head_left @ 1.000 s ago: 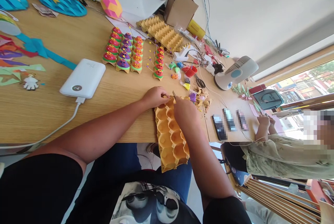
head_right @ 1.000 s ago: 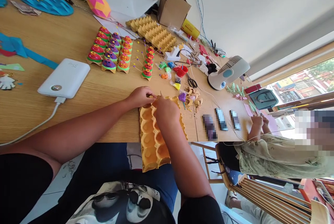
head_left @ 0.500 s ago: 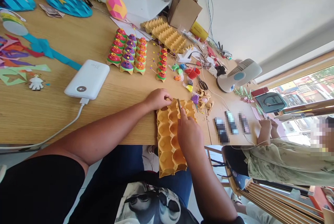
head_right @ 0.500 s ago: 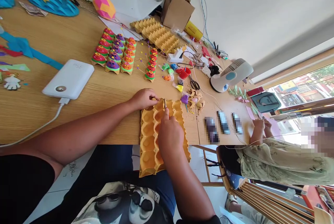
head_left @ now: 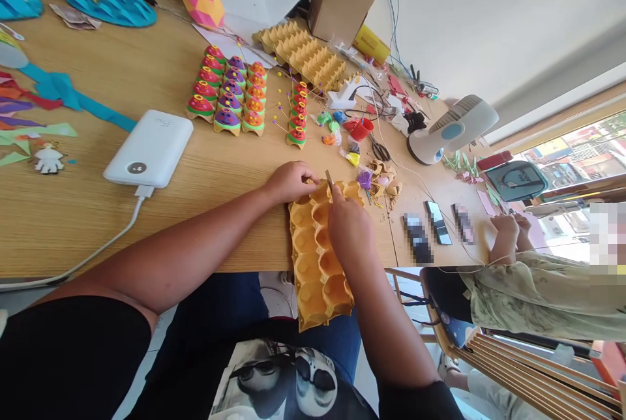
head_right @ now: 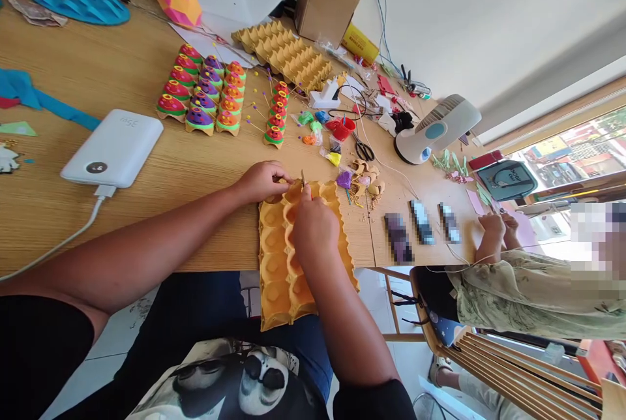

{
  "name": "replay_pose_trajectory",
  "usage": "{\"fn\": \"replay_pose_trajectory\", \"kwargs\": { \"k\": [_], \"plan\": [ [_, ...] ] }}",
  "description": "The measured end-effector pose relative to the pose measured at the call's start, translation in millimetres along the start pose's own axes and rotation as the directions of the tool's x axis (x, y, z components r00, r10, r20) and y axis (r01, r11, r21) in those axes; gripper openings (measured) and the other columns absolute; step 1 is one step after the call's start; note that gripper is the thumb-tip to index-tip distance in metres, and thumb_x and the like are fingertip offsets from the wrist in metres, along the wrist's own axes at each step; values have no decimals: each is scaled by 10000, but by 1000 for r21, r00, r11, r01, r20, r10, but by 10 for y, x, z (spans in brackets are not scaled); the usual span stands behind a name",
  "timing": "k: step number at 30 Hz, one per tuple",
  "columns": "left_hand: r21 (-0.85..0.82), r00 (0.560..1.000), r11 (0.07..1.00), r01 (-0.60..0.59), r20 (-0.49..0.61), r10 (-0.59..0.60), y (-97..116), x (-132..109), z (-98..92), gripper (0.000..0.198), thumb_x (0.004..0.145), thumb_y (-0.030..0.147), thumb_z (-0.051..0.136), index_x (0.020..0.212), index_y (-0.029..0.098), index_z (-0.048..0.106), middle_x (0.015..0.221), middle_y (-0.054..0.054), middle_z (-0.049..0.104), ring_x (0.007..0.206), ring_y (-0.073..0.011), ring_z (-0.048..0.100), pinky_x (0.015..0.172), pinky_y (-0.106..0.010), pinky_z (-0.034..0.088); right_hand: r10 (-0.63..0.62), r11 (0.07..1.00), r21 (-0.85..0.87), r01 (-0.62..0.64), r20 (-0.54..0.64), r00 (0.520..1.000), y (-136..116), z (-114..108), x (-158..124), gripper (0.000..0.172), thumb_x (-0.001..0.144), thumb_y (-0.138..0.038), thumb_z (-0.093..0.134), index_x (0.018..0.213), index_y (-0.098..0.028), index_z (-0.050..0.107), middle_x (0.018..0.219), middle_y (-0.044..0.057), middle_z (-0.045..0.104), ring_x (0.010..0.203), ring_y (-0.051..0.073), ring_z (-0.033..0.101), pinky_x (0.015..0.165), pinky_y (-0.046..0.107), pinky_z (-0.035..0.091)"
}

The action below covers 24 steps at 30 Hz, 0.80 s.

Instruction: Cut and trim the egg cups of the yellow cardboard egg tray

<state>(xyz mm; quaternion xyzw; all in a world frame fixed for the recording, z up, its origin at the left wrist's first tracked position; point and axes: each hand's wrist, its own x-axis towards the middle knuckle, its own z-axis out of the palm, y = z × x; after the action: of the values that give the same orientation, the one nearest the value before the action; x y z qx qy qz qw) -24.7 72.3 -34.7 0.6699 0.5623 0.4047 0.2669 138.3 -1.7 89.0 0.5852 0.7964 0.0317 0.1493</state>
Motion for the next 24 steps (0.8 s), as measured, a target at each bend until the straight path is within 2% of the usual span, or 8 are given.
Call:
{"fn": "replay_pose_trajectory", "kwargs": {
  "k": [7,13,20,24],
  "plan": [
    [-9,1000,1000,0,-11,0,-1,-18,13,291,717,339,653,880,203,852,879,-34,756,787,-183,665,762,-293,501,12,999,-32,-11,11,1000,78,213,-212,590,1061,-170,409,1644,-195,323,1058,124,719,827,198,727,683,273,540],
    [-12,1000,1000,6,-7,-6,14,-32,-6,294,713,333,652,891,212,852,881,-36,754,780,-183,663,793,-294,525,10,998,-64,-7,49,999,92,280,-432,723,983,-109,510,1662,-197,277,1046,117,705,789,178,721,633,238,523],
    [-10,1000,1000,8,-6,-8,46,-41,-30,294,722,343,649,889,214,855,874,-37,752,786,-185,663,783,-295,523,-5,999,-45,9,75,997,120,311,-555,685,1004,-99,460,1659,-169,274,1039,111,707,812,186,724,613,253,520],
    [0,1000,1000,5,5,-5,50,-37,-42,299,717,340,649,886,205,855,875,-43,753,788,-190,666,797,-298,526,-3,1000,-2,3,75,997,190,280,-570,631,1041,-138,427,1655,-205,298,1050,104,719,786,183,722,612,260,497]
  ]
}}
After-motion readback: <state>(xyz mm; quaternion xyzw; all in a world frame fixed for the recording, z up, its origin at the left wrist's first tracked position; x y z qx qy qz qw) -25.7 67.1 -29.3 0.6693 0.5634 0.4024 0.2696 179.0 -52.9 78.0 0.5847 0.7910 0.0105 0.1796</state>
